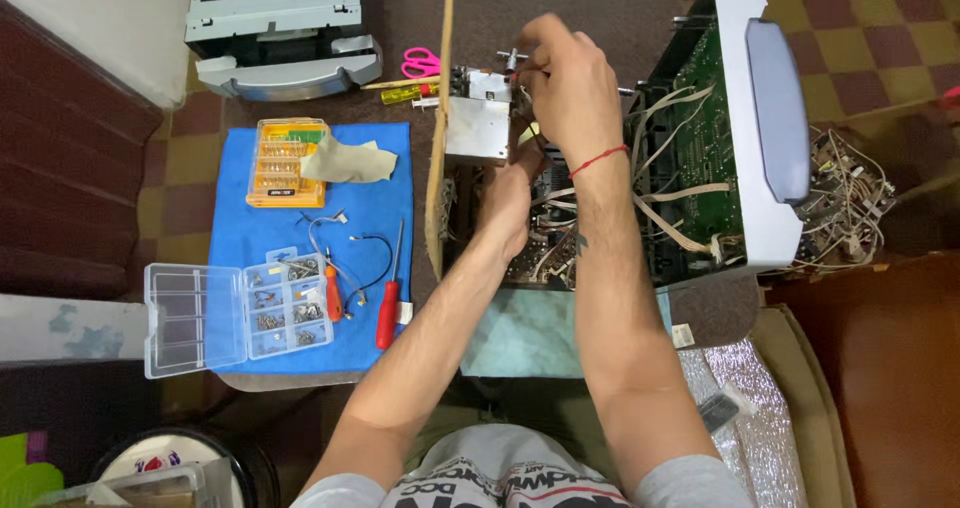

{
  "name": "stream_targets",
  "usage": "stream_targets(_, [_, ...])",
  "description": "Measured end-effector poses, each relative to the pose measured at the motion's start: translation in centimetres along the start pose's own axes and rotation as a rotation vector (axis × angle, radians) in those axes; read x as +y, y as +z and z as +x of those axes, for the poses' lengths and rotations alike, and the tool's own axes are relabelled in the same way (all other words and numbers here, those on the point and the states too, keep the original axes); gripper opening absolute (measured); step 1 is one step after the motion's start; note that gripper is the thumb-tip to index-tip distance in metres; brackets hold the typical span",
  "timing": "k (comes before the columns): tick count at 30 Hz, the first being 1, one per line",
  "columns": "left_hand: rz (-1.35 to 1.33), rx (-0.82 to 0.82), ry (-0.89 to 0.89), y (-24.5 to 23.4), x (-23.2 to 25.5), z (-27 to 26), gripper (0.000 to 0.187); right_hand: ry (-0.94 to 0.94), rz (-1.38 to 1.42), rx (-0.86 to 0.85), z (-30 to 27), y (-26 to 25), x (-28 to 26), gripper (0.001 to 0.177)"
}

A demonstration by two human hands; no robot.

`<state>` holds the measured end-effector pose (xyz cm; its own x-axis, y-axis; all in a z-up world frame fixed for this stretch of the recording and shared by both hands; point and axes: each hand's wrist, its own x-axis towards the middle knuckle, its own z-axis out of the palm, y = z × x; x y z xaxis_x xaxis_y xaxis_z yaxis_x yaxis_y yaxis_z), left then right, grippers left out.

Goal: The person works on the internal components of an open electronic device, repeatedly connecting and disconnecting small ribbon cables and wires to circuit boards. They use their hands to manipulate the connectors and occasionally reach for tools or parts from a nearby kit.

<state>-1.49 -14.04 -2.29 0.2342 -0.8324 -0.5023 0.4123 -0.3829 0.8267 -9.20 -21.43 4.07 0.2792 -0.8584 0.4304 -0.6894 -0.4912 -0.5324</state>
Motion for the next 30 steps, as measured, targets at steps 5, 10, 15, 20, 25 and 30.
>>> stream_targets(5, [0.046,-0.079,-0.040,0.0,1.2,-1.5,0.058,-0.041,-0.008,0.006,0.2,0.2,-0.1,0.040])
stream_targets(10, [0.058,-0.080,-0.088,-0.1,0.6,-0.6,0.067,0.029,-0.099,-0.035,0.4,-0.2,-1.1,0.039])
stream_targets(15, [0.166,-0.022,-0.109,0.0,1.9,-2.0,0.069,-0.011,-0.201,-0.065,0.7,0.4,-0.4,0.053])
stream_targets(20, [0.073,-0.068,-0.034,-0.1,0.7,-0.9,0.057,0.052,-0.159,-0.121,0.6,-0.4,-1.3,0.045])
stream_targets(25, [0.083,-0.043,-0.064,0.0,0.7,-1.0,0.058,0.065,-0.072,-0.117,0.2,-0.2,-0.7,0.044])
stream_targets(30, [0.068,-0.067,-0.048,-0.1,1.2,-1.6,0.059,0.006,-0.006,-0.012,0.2,0.1,-0.5,0.043])
